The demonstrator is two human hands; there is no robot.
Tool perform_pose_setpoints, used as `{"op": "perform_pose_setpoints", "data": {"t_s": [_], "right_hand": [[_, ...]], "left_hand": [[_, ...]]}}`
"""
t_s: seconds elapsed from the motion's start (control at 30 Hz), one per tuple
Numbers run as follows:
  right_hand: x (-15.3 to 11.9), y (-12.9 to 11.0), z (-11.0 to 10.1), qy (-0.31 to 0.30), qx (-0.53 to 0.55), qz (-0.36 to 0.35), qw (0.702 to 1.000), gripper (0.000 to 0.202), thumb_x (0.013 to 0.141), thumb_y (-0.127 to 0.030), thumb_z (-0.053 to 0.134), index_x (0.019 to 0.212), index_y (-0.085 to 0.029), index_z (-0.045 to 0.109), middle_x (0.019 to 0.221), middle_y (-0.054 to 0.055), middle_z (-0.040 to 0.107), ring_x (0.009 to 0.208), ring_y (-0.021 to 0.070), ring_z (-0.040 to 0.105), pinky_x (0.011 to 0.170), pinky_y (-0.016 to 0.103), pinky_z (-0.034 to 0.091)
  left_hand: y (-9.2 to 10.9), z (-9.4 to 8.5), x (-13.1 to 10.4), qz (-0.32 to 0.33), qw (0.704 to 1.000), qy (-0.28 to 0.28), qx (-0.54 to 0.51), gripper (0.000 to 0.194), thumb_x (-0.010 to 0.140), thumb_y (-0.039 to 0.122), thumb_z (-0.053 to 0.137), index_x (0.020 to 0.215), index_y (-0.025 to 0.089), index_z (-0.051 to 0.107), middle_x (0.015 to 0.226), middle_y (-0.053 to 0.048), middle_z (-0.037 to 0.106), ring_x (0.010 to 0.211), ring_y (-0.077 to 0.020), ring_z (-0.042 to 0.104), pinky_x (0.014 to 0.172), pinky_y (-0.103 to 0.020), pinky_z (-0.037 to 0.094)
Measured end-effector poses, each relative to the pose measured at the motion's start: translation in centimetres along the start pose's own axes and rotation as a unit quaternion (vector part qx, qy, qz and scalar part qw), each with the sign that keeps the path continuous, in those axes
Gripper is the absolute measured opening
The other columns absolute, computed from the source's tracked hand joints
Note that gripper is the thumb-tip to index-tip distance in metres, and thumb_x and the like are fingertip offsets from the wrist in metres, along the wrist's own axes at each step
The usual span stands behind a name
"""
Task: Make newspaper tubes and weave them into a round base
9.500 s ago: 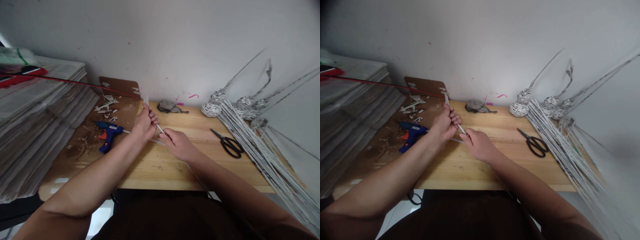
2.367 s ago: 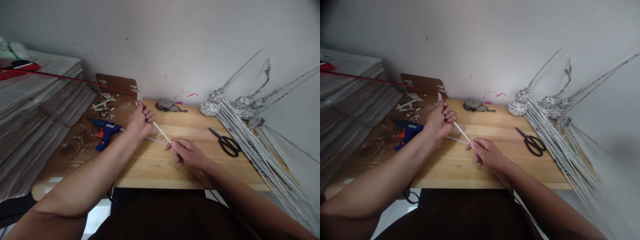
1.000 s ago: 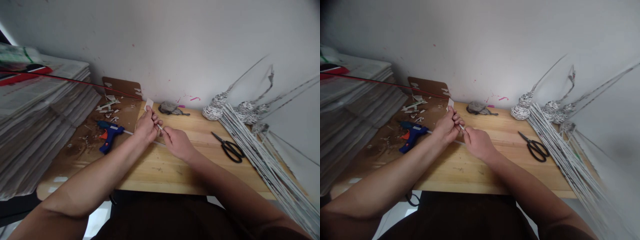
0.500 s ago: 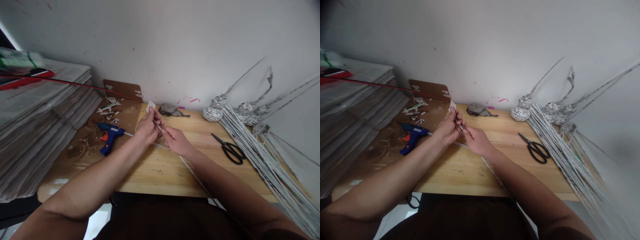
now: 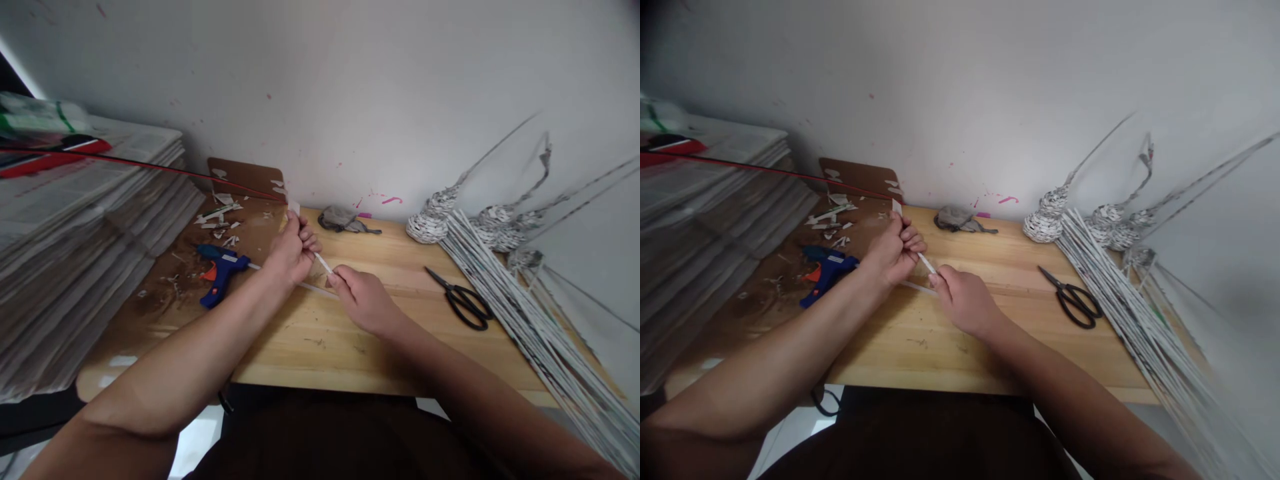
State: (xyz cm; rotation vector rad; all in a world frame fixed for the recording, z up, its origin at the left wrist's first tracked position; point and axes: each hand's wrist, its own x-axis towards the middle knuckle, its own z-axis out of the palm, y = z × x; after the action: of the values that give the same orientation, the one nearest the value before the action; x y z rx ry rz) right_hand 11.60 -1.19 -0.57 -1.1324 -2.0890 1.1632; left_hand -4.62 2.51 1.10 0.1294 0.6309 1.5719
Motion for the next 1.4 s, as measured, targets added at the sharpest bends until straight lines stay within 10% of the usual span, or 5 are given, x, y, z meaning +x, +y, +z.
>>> {"op": "perform_pose_setpoints", "data": {"t_s": [0.2,0.43,0.63,0.9,1.4], "right_hand": [[-0.1,0.4,0.4,-0.160,0.368,0.170,0.900,0.045,0.098,-0.059,0.028,0.087,-0.023,0.051,0.042,-0.012,0.024,0.034,0.0097,0.018,0.039,0.023,0.022],[-2.0,0.8,-0.1,-0.077,0.238,0.154,0.956,0.049,0.092,-0.065,0.047,0.075,-0.019,0.055,0.042,-0.009,0.038,0.035,0.0068,0.028,0.038,0.021,0.022],[-2.5,1.5,0.3,-0.216,0.451,0.212,0.840,0.048,0.093,-0.068,0.037,0.075,-0.024,0.044,0.037,-0.013,0.025,0.029,0.0079,0.017,0.034,0.021,0.021],[-3.2,1.5,-0.5,-0.079,0.203,0.175,0.960,0.042,0.094,-0.057,0.047,0.079,-0.019,0.057,0.044,-0.008,0.042,0.034,0.0067,0.032,0.037,0.020,0.028],[1.4,-0.6,-0.4,-0.016,-0.098,0.001,0.995,0.031,0.098,-0.038,0.042,0.083,-0.019,0.061,0.061,-0.002,0.059,0.052,0.0110,0.049,0.054,0.025,0.034]], "left_hand": [[0.3,0.2,-0.4,-0.018,0.999,-0.021,-0.020,0.043,0.098,0.047,0.043,0.068,0.017,0.046,0.046,0.009,0.027,0.035,-0.0039,0.025,0.035,-0.015,0.022],[0.6,0.2,-0.1,-0.005,1.000,-0.009,-0.028,0.044,0.097,0.050,0.044,0.068,0.017,0.047,0.047,0.009,0.028,0.035,-0.0038,0.025,0.035,-0.015,0.022],[0.7,0.3,-0.4,-0.014,0.999,-0.014,-0.031,0.043,0.097,0.047,0.046,0.066,0.017,0.047,0.048,0.009,0.027,0.036,-0.0038,0.025,0.034,-0.014,0.020],[0.3,0.1,-0.2,-0.005,1.000,0.006,-0.010,0.045,0.095,0.052,0.046,0.067,0.017,0.047,0.047,0.009,0.028,0.036,-0.0044,0.026,0.035,-0.015,0.022],[-0.9,-0.4,-0.2,-0.007,1.000,-0.001,0.017,0.034,0.100,0.034,0.045,0.071,0.017,0.052,0.052,0.005,0.044,0.041,-0.0074,0.040,0.044,-0.018,0.039]]}}
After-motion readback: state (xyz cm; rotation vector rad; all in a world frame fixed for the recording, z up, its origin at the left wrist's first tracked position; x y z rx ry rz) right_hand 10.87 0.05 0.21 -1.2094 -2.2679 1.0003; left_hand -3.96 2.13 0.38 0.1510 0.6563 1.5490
